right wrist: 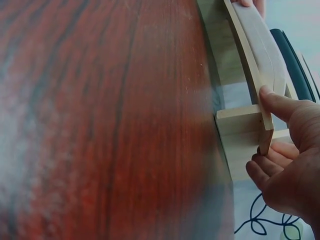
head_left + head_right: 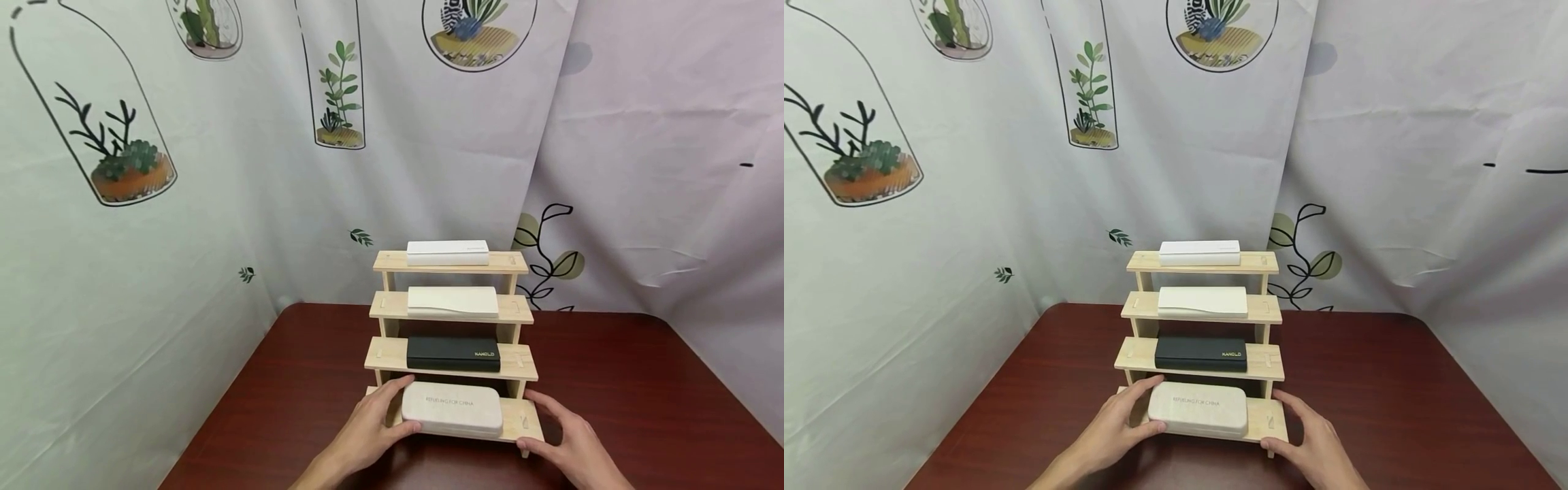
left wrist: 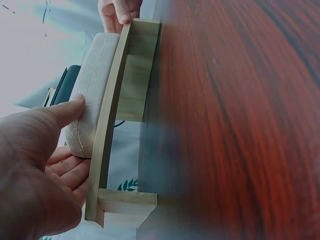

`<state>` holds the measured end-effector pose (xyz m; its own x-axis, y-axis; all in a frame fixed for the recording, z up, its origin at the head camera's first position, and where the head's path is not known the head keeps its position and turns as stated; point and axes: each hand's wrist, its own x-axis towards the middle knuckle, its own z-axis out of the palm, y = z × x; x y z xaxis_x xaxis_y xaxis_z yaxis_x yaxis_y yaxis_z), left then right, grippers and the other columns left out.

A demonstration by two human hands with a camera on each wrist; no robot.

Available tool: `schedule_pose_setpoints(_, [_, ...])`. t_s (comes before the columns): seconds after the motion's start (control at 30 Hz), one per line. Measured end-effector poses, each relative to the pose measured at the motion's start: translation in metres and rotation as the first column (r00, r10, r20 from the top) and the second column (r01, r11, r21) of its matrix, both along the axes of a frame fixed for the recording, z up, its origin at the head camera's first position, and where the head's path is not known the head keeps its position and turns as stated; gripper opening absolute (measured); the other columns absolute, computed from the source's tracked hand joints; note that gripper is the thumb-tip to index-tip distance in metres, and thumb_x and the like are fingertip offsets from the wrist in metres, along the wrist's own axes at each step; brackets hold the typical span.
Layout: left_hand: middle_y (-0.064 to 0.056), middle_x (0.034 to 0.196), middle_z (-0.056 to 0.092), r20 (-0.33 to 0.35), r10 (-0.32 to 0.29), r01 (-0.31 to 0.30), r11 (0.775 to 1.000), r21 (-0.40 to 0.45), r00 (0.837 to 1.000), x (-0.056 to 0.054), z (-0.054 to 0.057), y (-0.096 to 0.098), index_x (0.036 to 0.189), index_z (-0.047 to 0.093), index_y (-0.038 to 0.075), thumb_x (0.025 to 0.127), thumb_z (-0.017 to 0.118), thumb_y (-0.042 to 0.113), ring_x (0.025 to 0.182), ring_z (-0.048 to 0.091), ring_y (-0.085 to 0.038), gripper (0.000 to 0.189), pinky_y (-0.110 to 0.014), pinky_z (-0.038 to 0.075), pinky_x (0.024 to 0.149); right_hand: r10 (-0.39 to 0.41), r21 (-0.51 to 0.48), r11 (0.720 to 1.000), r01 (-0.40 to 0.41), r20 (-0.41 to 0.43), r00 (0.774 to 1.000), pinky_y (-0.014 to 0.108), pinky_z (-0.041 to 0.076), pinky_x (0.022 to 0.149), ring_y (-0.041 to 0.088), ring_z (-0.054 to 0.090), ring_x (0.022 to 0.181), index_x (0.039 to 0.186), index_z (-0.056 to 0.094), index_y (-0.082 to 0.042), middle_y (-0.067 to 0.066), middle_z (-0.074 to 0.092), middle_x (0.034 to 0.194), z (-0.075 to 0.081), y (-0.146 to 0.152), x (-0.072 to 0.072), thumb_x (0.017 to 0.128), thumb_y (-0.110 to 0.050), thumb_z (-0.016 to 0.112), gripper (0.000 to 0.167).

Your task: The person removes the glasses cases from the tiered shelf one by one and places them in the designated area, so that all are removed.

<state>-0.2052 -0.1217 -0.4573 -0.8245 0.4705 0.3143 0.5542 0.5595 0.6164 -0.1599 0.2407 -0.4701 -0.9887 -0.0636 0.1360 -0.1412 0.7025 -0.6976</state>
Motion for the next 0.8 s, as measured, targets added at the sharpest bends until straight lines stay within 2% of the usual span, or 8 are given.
schedule_pose_setpoints(0.3, [0.001, 0.148, 0.061, -0.001, 0.003, -0.003, 1.0, 0.012, 1.0, -0.0005, -0.0008, -0.0003, 0.155, 0.053, 0.019, 0.096, 0.079, 0.048, 0.132, 0.059, -0.022, 0.07, -0.053, 0.047, 0.108, 0.001, -0.011, 1.0, -0.001, -0.015, 1.0, 0.043, 0.058, 0.092, 0.038, 0.066, 0.123, 0.147, 0.06, -0.005, 0.021, 0.064, 0.142, -0.0014, 0.0009, 0.0012, 0.078, -0.041, 0.096, 0.086])
schedule_pose_setpoints(0.63, [0.0, 0.151, 0.059, 0.034, 0.018, -0.019, 1.0, 0.019, 0.999, 0.0006, 0.0011, 0.002, 0.155, 0.053, 0.018, 0.094, 0.079, 0.051, 0.133, 0.057, -0.023, 0.074, -0.053, 0.047, 0.108, 0.006, -0.037, 0.999, -0.007, -0.019, 1.0, 0.036, 0.058, 0.091, 0.039, 0.066, 0.124, 0.147, 0.059, -0.003, 0.022, 0.064, 0.142, -0.0032, 0.002, 0.0017, 0.078, -0.039, 0.096, 0.086])
schedule_pose_setpoints(0.8, [-0.001, 0.15, 0.06, 0.045, 0.03, -0.031, 0.999, 0.03, 0.999, 0.0005, 0.0012, 0.0028, 0.154, 0.055, 0.017, 0.094, 0.08, 0.051, 0.132, 0.058, -0.025, 0.074, -0.053, 0.047, 0.107, -0.003, -0.039, 0.999, 0.001, -0.044, 0.999, 0.032, 0.058, 0.089, 0.034, 0.069, 0.119, 0.146, 0.061, -0.004, 0.018, 0.066, 0.141, -0.0039, 0.0012, 0.0023, 0.077, -0.038, 0.097, 0.085])
